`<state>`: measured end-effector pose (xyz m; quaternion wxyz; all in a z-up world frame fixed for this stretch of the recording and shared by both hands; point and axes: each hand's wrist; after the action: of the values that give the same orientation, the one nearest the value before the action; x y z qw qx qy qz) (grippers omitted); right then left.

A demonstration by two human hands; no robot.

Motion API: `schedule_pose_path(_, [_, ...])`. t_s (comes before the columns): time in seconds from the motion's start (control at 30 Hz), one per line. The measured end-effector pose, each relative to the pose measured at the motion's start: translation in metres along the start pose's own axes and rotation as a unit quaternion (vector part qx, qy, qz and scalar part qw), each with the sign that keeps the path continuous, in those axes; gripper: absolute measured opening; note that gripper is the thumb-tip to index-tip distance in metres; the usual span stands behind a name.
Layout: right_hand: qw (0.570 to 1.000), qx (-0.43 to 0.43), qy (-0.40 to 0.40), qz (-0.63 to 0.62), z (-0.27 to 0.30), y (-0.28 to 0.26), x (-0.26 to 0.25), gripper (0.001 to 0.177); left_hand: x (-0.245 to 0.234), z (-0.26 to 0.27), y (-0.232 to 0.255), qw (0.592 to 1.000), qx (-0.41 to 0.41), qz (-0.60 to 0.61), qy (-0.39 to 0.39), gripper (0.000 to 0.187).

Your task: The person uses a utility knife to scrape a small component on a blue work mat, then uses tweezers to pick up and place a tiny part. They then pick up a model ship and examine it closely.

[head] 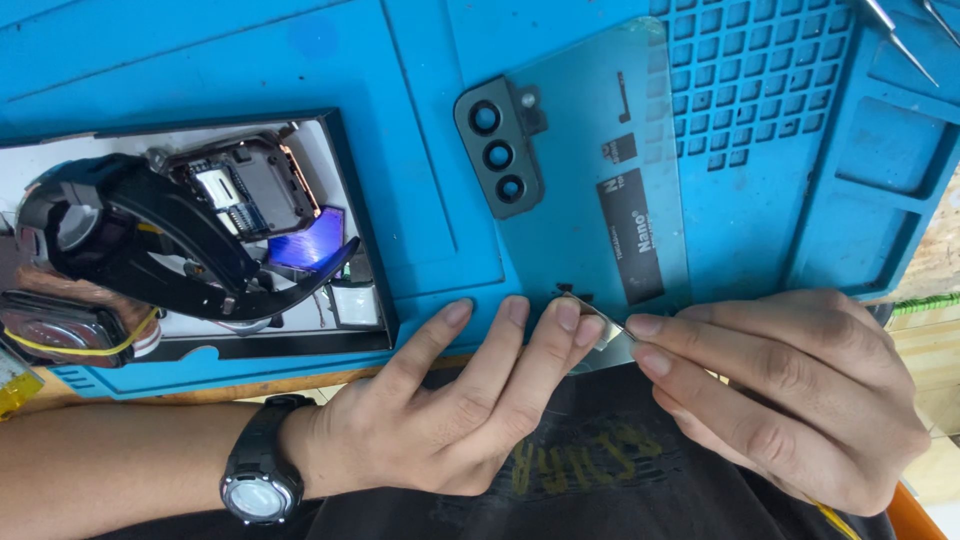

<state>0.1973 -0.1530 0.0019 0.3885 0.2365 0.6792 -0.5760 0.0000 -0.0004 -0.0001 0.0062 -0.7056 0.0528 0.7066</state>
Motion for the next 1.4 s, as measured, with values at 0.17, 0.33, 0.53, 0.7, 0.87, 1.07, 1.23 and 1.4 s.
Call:
schedule_pose_path(0.17, [1.0,-0.003,0.003,-0.005,0.001,0.001,0.001,0.017,-0.001,0.0,-0.002,1.0,0.009,0.023,-0.001,0.027])
schedule_pose_path(0.33, [1.0,-0.013,0.016,-0.017,0.0,0.003,0.003,0.017,0.0,0.002,-0.001,0.999,0.0,0.043,0.026,0.023])
schedule_pose_path(0.53, [0.999,-0.045,0.024,-0.008,-0.003,0.007,0.006,0.015,0.002,0.003,0.0,0.998,-0.005,0.044,0.042,0.023])
schedule_pose_path(0.7, [0.998,-0.054,0.027,-0.009,-0.004,0.008,0.007,0.016,0.003,0.005,-0.001,0.999,0.007,0.033,0.04,0.025])
schedule_pose_path(0.87, [0.999,-0.034,0.032,-0.012,-0.003,0.004,0.008,0.018,0.001,0.005,-0.003,0.999,0.009,0.03,0.042,0.024])
schedule_pose_path(1.07, [0.998,-0.042,0.045,-0.011,-0.006,0.005,0.009,0.016,-0.001,0.005,-0.004,0.999,0.015,0.026,0.032,0.025])
schedule_pose_path(1.23, [0.995,-0.068,0.069,-0.009,-0.009,0.007,0.011,0.015,0.0,0.005,-0.003,0.999,0.017,0.024,0.032,0.026])
schedule_pose_path(1.4, [0.997,-0.019,0.046,-0.065,-0.005,-0.004,0.003,0.017,-0.004,0.007,0.001,0.996,0.01,0.07,0.056,0.024])
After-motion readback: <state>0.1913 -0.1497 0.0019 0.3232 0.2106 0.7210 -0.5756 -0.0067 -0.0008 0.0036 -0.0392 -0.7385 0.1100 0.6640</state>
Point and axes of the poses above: each hand's wrist, its own z-axis away from the middle knuckle, its own x-axis out of the palm, y = z × x, and after that the axes turned 11 degrees about -y, right-handed
